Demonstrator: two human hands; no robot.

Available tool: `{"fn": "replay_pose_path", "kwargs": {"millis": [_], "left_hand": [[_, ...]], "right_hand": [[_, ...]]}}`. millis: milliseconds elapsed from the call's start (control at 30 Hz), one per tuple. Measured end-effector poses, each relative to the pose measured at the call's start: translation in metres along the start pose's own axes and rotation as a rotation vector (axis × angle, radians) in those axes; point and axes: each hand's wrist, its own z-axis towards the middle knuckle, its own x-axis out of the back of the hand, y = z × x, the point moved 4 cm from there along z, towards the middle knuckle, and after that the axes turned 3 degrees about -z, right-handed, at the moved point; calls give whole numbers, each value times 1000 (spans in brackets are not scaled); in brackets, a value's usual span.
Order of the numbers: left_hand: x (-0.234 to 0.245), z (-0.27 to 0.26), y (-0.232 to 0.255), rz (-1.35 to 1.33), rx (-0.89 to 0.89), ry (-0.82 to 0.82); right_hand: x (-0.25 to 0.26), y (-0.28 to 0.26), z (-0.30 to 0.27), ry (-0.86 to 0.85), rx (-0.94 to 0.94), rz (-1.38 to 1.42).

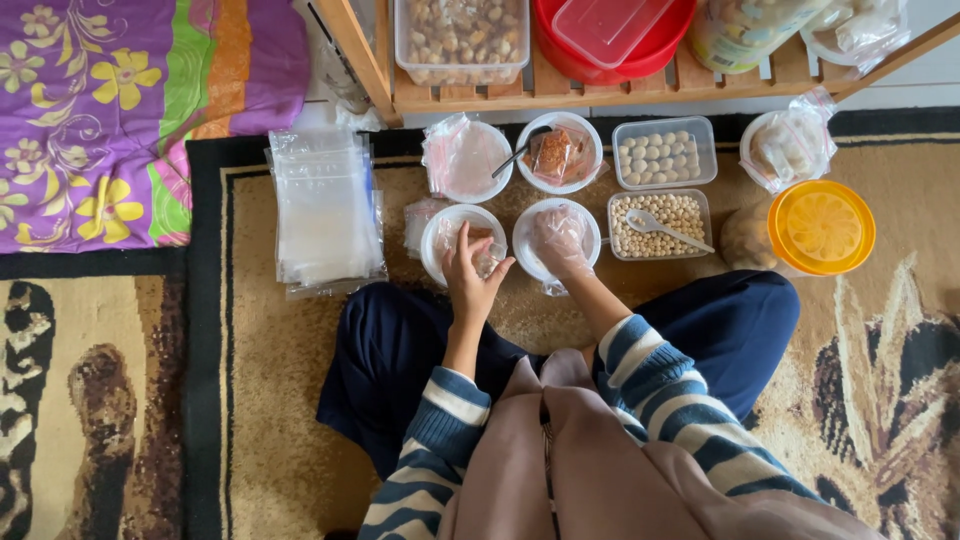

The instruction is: Packaging various small food items into individual plastic bags using a spoon

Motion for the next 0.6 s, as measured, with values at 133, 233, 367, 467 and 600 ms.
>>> {"fn": "replay_pose_path", "kwargs": {"millis": [133, 233, 367, 467, 600], "left_hand": [[0, 0, -3, 3, 3, -1], [-1, 0, -1, 3, 8, -5], [-1, 0, -1, -6, 16, -9], [1, 0, 3, -4, 13, -11], [0, 0, 0, 9, 5, -7]], "right_hand": [[-7, -1, -1, 32, -31, 66], [-7, 4, -5, 32, -8, 33], [0, 7, -4, -1, 29, 11], [-2, 9, -7, 28, -10, 69], [4, 14, 0, -4, -22, -103]]}}
